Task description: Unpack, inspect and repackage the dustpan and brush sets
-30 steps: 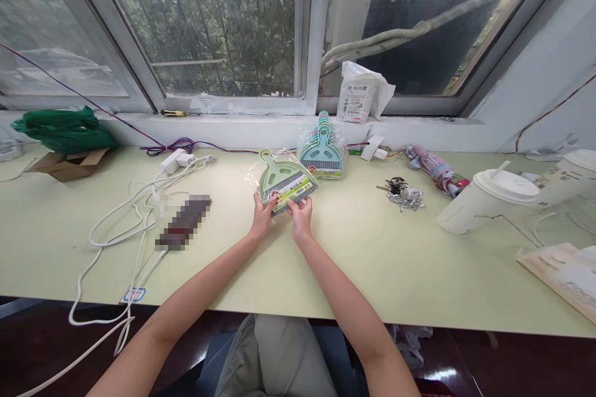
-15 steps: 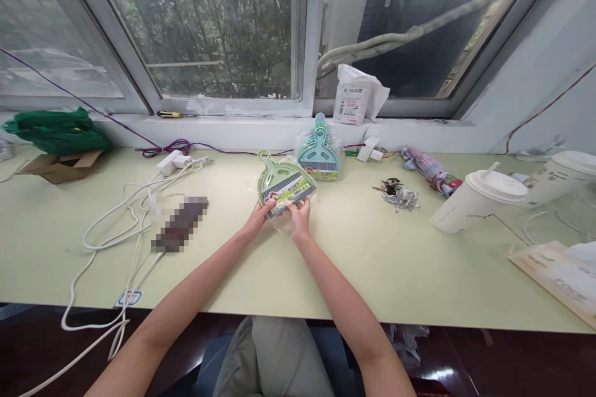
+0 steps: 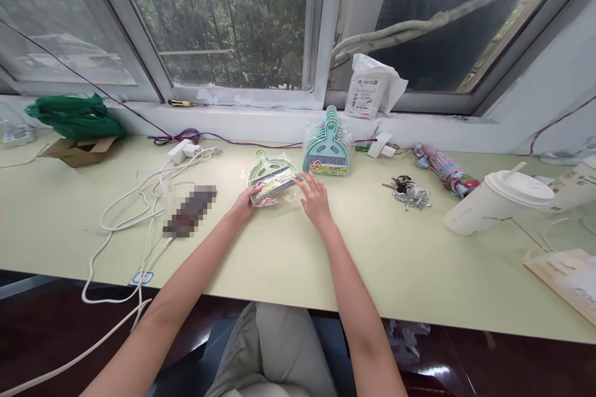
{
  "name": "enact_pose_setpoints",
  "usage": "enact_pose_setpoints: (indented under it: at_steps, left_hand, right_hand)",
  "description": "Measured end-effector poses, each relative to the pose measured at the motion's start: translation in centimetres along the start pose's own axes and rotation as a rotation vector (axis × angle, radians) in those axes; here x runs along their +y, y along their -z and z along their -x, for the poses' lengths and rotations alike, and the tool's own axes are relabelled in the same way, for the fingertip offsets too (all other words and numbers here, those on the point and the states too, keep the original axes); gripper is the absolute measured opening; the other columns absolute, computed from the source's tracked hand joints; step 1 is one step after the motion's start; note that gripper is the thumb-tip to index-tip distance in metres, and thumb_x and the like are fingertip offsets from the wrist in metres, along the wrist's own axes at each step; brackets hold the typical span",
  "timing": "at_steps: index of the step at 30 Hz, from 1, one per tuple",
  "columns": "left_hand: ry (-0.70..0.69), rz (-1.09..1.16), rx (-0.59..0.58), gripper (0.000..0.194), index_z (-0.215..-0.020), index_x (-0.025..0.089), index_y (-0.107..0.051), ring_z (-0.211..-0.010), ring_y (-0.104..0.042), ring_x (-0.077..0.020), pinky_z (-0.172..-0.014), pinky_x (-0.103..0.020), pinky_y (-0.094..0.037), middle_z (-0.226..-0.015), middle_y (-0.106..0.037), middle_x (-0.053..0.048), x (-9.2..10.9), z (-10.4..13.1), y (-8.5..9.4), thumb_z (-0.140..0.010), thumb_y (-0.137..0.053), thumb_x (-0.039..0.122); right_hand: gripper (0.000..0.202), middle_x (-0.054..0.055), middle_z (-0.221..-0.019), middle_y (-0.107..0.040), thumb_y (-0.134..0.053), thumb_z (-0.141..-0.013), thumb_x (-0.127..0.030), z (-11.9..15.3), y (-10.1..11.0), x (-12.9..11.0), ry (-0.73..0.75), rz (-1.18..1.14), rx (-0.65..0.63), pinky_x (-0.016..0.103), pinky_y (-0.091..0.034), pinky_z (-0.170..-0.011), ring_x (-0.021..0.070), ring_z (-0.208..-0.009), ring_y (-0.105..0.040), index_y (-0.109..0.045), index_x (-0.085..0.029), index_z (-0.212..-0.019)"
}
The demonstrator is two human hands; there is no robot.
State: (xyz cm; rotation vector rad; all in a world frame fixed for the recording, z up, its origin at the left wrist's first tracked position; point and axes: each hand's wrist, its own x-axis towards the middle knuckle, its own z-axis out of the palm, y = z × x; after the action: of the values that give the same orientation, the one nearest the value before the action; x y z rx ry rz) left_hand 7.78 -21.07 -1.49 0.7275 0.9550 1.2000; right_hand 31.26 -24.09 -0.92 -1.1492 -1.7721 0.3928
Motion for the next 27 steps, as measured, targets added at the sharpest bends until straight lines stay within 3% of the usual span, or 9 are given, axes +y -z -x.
enact_pose_setpoints:
  at_steps: [2,6,13,15,17,19,21,24,27]
  left_hand:
    - [0.024,0.003,-0.058,0.036,-0.107,0.009,-0.061,-0.081,-0.069,-0.0228,-0.079,-0.039,-0.058,-0.093,-0.072,-0.012,-0.1,0.0,0.2,-0.072,-0.066,0.016]
    - [0.096,-0.033,-0.128,0.039,-0.109,0.008,-0.062,-0.081,-0.07,-0.0256,-0.077,-0.04,-0.058,-0.096,-0.072,-0.015,-0.4,0.1,0.2,-0.072,-0.069,0.016]
    - [0.097,-0.207,-0.243,0.041,-0.112,0.007,-0.059,-0.06,-0.068,-0.021,-0.067,-0.035,-0.057,-0.098,-0.07,-0.018,-0.2,0.4,0.5,-0.076,-0.067,0.024]
    - [0.097,-0.232,-0.295,0.047,-0.119,0.009,-0.055,-0.057,-0.068,-0.0201,-0.066,-0.037,-0.057,-0.104,-0.069,-0.019,-0.2,0.7,0.2,-0.077,-0.067,0.026]
    - [0.097,-0.253,-0.356,0.053,-0.126,0.011,-0.051,-0.058,-0.068,-0.02,-0.07,-0.04,-0.056,-0.112,-0.066,-0.02,-0.3,0.9,0.0,-0.078,-0.067,0.027]
    - [0.084,-0.274,-0.393,0.056,-0.13,0.013,-0.049,-0.061,-0.068,-0.0211,-0.073,-0.042,-0.055,-0.116,-0.065,-0.02,-0.5,1.0,-0.1,-0.079,-0.066,0.029]
    - [0.077,-0.302,-0.384,0.059,-0.131,0.013,-0.049,-0.065,-0.069,-0.0226,-0.074,-0.042,-0.055,-0.114,-0.066,-0.02,-0.6,0.9,0.0,-0.077,-0.069,0.03]
    - [0.07,-0.331,-0.342,0.068,-0.135,0.016,-0.045,-0.073,-0.069,-0.024,-0.072,-0.04,-0.056,-0.113,-0.066,-0.019,-0.7,0.9,-0.1,-0.075,-0.071,0.036]
    - [-0.045,-0.324,-0.336,0.09,-0.15,0.026,-0.018,-0.083,-0.068,-0.0232,-0.071,-0.036,-0.055,-0.125,-0.059,-0.016,-0.8,1.4,-0.8,-0.077,-0.068,0.044]
  right_hand:
    - [0.045,-0.002,-0.14,-0.051,-0.06,-0.079,-0.01,0.0,0.0,-0.1,0.053,0.071,-0.028,0.05,-0.014,-0.118,0.0223,-0.14,-0.032,-0.063,-0.034,-0.117]
    - [0.019,-0.003,-0.109,-0.07,-0.057,-0.088,-0.026,-0.1,-0.4,0.8,0.045,0.018,0.025,0.046,-0.022,-0.113,0.0214,-0.112,-0.057,-0.073,-0.035,-0.09]
    - [0.01,0.001,-0.083,-0.072,-0.067,-0.079,-0.035,-0.3,-0.7,2.0,-0.091,-0.076,0.086,0.044,-0.032,-0.103,0.0228,-0.09,-0.061,-0.073,-0.029,-0.074]
    - [0.011,0.003,-0.085,-0.07,-0.068,-0.077,-0.035,-0.2,-0.8,1.9,-0.141,-0.083,0.132,0.044,-0.035,-0.102,0.023,-0.091,-0.06,-0.072,-0.027,-0.071]
    - [0.009,0.005,-0.101,-0.066,-0.07,-0.074,-0.034,-0.2,-1.0,1.8,-0.176,-0.089,0.205,0.043,-0.034,-0.105,0.0237,-0.101,-0.056,-0.072,-0.025,-0.073]
    - [0.02,0.006,-0.121,-0.059,-0.074,-0.067,-0.031,-0.1,-1.2,1.8,-0.216,-0.161,0.263,0.042,-0.032,-0.109,0.0236,-0.115,-0.05,-0.072,-0.024,-0.086]
    - [0.045,0.006,-0.128,-0.056,-0.076,-0.06,-0.027,-0.2,-1.3,2.3,-0.31,-0.337,0.222,0.041,-0.035,-0.108,0.0225,-0.118,-0.049,-0.068,-0.024,-0.105]
    - [0.06,0.004,-0.117,-0.063,-0.077,-0.057,-0.025,-0.4,-1.4,3.4,-0.461,-0.639,0.046,0.041,-0.044,-0.1,0.0213,-0.108,-0.058,-0.062,-0.022,-0.114]
    - [0.059,0.002,-0.111,-0.066,-0.077,-0.055,-0.024,-0.6,-1.3,4.4,-0.496,-0.736,0.115,0.038,-0.046,-0.097,0.0197,-0.103,-0.06,-0.061,-0.02,-0.112]
